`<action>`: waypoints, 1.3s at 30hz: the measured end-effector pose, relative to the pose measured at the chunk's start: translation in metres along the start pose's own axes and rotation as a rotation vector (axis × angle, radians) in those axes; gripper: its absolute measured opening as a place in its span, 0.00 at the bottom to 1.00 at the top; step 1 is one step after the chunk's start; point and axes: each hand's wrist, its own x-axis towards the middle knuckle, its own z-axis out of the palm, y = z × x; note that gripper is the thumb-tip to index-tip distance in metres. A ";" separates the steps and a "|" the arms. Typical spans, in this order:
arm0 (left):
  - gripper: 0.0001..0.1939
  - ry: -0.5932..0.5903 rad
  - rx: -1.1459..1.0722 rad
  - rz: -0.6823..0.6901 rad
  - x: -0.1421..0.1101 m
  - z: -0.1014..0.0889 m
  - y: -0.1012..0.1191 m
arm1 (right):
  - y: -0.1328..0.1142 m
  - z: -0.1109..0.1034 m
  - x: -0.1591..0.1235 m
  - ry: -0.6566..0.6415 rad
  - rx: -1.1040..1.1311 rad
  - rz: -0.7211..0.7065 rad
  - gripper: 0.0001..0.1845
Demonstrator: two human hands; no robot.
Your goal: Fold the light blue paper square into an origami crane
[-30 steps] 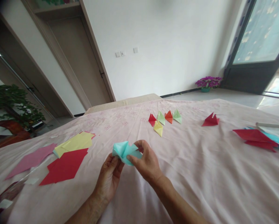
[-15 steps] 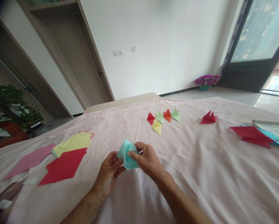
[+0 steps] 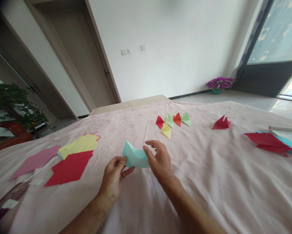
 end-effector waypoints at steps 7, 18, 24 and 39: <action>0.14 0.099 -0.116 0.035 0.007 -0.003 -0.001 | -0.014 0.007 -0.024 0.022 -0.116 -0.433 0.07; 0.13 0.070 -0.159 0.007 -0.001 -0.001 -0.001 | -0.005 0.028 -0.028 -0.094 -0.285 -0.297 0.16; 0.15 0.054 -0.203 0.020 -0.001 0.001 -0.003 | -0.006 0.029 -0.028 -0.086 -0.205 -0.255 0.18; 0.14 0.042 -0.234 0.046 -0.004 0.002 -0.007 | -0.007 0.028 -0.027 -0.082 -0.161 -0.205 0.11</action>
